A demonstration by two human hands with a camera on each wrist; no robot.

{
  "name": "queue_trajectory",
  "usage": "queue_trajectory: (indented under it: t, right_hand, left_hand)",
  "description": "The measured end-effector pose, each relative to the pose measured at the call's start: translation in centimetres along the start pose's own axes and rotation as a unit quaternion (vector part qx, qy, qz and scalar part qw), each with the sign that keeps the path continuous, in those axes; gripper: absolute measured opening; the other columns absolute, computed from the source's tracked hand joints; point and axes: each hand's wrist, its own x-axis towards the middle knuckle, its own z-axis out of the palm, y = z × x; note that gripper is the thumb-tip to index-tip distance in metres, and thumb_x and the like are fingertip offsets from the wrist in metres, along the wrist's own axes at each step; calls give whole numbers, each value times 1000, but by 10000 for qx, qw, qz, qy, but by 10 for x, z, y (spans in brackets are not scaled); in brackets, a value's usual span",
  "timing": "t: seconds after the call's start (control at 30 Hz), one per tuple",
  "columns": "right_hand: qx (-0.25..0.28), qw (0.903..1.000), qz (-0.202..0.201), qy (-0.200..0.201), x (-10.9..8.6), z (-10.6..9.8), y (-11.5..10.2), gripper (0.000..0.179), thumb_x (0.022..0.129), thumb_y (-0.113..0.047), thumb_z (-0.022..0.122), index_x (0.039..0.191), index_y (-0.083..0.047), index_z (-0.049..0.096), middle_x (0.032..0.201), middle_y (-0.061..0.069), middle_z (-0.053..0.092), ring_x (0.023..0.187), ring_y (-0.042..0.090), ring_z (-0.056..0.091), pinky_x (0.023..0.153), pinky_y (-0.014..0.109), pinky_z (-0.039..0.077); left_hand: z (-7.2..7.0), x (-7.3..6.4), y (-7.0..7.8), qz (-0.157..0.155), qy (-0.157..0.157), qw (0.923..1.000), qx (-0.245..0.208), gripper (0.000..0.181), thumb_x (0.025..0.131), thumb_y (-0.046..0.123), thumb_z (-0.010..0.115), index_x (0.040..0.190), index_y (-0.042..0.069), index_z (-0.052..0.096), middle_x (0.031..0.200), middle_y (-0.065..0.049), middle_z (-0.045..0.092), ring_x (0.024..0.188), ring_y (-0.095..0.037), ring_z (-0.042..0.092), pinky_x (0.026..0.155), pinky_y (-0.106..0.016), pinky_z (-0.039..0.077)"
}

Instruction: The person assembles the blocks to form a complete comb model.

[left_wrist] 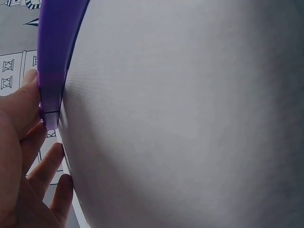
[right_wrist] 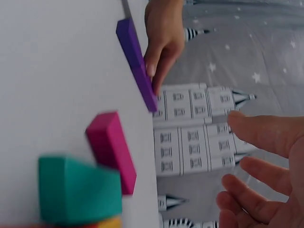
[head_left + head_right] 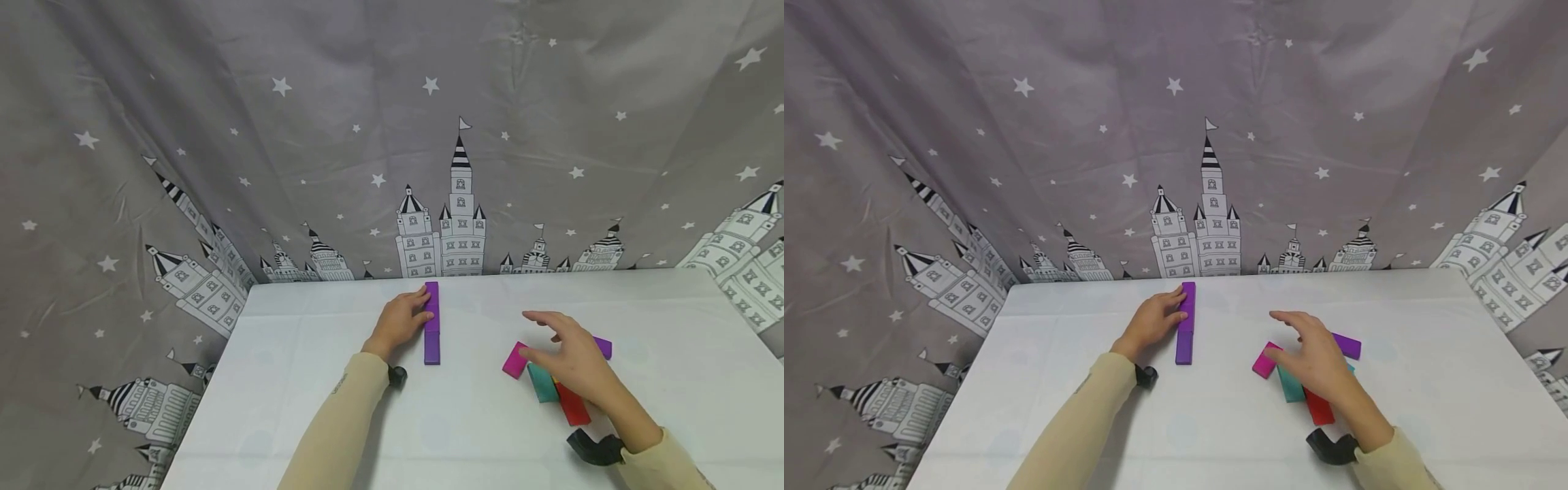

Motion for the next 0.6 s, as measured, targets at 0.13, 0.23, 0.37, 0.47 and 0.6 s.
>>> queue_trajectory:
  t: [0.13, 0.23, 0.37, 0.47, 0.6]
  right_hand:
    - [-98, 9998, 188, 30, -11, -8, 11, 65, 87, -29, 80, 142, -8, 54, 135, 22, 55, 111, 42, 56, 83, 56, 58]
    - [-204, 9995, 232, 42, -19, -12, 20, 63, 87, -27, 80, 141, -6, 55, 134, 24, 56, 111, 44, 56, 85, 59, 57]
    - [-283, 9994, 176, 35, -28, -13, 33, 56, 88, -21, 79, 137, -5, 58, 134, 24, 57, 113, 44, 57, 88, 61, 56]
    - [-337, 9993, 170, -38, -32, -12, 41, 50, 88, -20, 78, 133, -4, 62, 132, 25, 58, 115, 45, 56, 89, 62, 55]
    - [-472, 9985, 206, -188, -35, -9, 48, 43, 87, -19, 79, 126, -5, 68, 127, 24, 62, 119, 47, 53, 92, 65, 52]
  left_hand:
    - [0, -1, 0, -52, -17, 10000, 45, 53, 98, 32, 66, 145, 10, 53, 156, 0, 43, 141, -29, 43, 119, -46, 31]
    - [0, -1, -1, -83, -25, 9999, 71, 53, 98, 33, 65, 146, 11, 53, 157, 2, 42, 142, -28, 43, 120, -46, 31]
    - [0, -2, -1, -89, -21, 9999, 69, 54, 98, 33, 65, 146, 11, 53, 157, 2, 42, 142, -28, 43, 120, -46, 31]
    - [0, -2, 0, -109, -22, 9999, 60, 54, 98, 33, 65, 146, 11, 53, 157, 2, 42, 142, -28, 42, 120, -46, 31]
    - [0, -3, 1, -126, -52, 9999, 2, 53, 98, 32, 65, 146, 11, 53, 157, 1, 42, 142, -28, 42, 120, -47, 30]
